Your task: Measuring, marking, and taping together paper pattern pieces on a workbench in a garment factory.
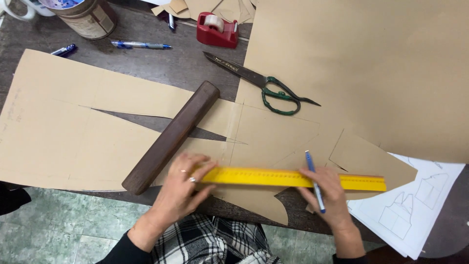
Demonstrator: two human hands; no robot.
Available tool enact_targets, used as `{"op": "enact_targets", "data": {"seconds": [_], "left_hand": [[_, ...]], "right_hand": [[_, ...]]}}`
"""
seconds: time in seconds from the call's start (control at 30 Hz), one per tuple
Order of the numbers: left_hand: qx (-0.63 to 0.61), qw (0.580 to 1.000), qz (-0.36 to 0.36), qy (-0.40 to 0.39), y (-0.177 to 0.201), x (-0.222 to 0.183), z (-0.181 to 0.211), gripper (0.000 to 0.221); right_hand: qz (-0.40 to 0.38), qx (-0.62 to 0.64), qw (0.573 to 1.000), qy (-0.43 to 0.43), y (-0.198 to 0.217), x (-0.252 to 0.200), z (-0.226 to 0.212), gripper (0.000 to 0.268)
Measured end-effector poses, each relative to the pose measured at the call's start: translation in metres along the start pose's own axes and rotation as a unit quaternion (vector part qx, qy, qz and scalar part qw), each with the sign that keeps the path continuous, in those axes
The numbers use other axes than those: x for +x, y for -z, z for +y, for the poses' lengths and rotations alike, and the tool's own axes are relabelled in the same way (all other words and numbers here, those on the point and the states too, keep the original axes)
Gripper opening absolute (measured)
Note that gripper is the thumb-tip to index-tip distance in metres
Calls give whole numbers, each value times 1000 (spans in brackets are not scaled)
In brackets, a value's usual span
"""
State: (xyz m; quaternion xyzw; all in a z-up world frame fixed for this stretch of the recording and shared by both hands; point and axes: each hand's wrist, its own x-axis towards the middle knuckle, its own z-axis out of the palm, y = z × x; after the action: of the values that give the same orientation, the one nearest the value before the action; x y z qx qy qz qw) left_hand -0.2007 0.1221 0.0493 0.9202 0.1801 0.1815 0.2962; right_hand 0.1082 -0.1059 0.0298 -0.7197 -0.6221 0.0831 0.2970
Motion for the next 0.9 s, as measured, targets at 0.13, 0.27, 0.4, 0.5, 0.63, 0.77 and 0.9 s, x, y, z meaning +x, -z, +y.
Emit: {"op": "enact_targets", "data": {"seconds": [0.13,0.27,0.4,0.5,0.63,0.77,0.9], "left_hand": [[-10,983,183,-22,21,6,8,33],[-73,982,173,1,16,21,19,18],[-227,966,75,98,-7,30,28,27],[-311,934,40,170,-14,40,38,24],[-331,913,9,237,-3,43,45,24],[-324,910,-5,257,3,20,25,25],[-193,973,35,122,6,-9,6,13]], "right_hand": [[70,-15,996,-58,24,7,-6,45],[129,-46,987,-79,15,27,-32,40],[139,9,987,-80,-24,55,-69,42],[124,70,987,-70,-55,68,-96,41],[82,146,983,-72,-47,87,-133,40],[52,131,989,-39,-57,69,-104,41],[-8,81,997,-16,-35,47,-62,39]]}}
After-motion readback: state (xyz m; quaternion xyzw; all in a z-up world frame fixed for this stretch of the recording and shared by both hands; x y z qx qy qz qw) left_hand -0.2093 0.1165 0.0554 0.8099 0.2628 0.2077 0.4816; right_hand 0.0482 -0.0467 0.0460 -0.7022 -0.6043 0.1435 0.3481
